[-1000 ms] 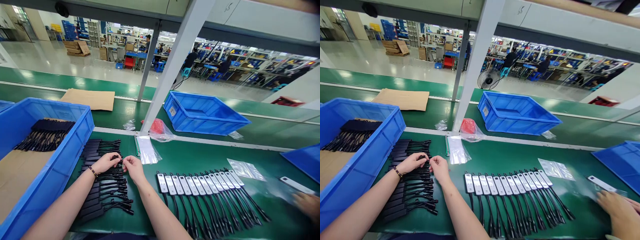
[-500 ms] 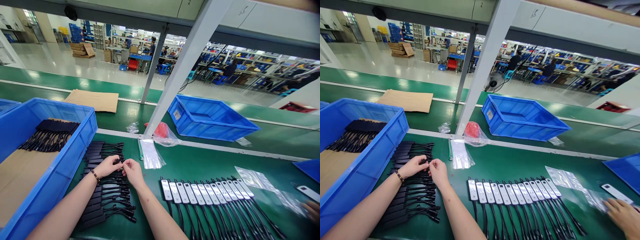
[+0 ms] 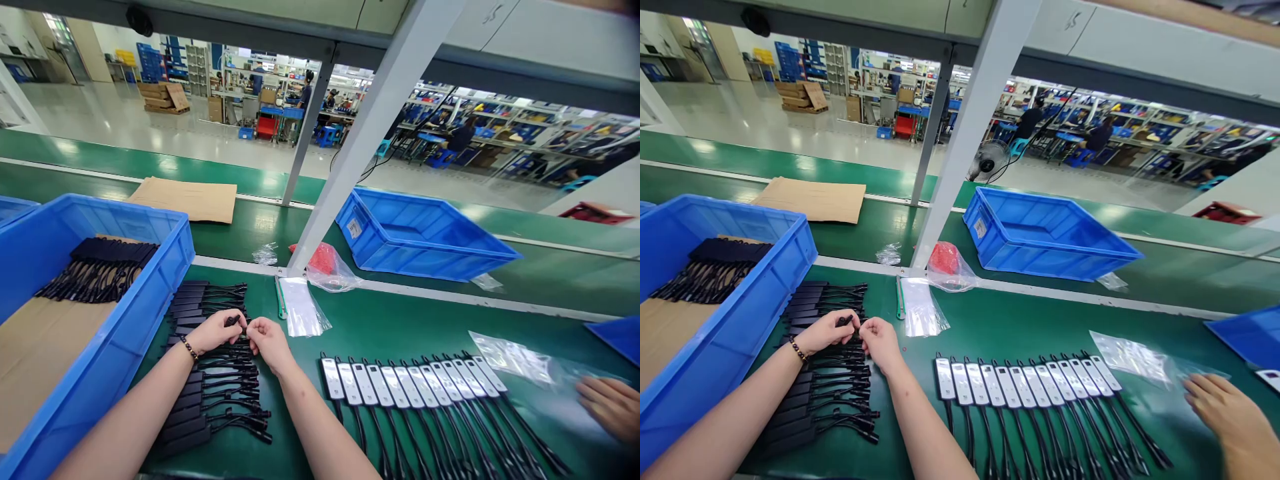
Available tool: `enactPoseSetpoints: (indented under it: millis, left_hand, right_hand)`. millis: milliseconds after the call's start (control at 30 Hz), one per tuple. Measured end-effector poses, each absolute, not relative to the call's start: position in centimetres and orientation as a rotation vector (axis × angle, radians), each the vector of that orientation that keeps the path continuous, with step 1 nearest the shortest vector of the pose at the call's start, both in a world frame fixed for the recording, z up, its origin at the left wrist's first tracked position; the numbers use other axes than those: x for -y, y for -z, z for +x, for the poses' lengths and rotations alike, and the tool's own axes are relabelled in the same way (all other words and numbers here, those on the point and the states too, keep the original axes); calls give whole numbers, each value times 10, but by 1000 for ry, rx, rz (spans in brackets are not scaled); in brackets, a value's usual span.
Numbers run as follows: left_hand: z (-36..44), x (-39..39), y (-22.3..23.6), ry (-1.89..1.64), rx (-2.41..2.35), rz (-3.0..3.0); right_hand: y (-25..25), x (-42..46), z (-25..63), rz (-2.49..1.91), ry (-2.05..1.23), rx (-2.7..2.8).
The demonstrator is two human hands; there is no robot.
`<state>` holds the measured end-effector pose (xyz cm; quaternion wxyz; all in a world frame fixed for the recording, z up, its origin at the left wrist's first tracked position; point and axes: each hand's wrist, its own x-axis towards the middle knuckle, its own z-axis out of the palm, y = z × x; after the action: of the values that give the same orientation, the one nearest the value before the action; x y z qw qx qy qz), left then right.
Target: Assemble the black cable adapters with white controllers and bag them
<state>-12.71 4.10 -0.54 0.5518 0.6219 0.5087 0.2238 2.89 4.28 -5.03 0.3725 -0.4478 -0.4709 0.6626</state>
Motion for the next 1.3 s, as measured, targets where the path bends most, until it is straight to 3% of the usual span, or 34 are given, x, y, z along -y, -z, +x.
enactPoseSetpoints:
  millis: [133, 367, 467, 733, 1000, 1300]
  left_hand:
    - [-127, -41, 9, -548, -1181, 1435]
    - [-127, -43, 15, -608, -1147, 1409]
    - [-128, -42, 13, -617, -1147, 1427]
    - [-127, -39, 10, -608, -1143, 1436]
    - [-127, -39, 18, -597, -1159, 1428]
    - [-127, -37, 15, -630, -1213, 1449]
  right_hand:
    - [46, -50, 69, -1321, -1482, 1293]
    - [49, -43, 119, -1775, -770, 2025]
    - [53, -36, 119, -1773, -680, 2181]
    - [52, -25, 116, -1692, -729, 2194]
    - [38, -36, 55, -1287, -1401, 1413]
    - [44, -41, 26, -1221, -1433, 1419]
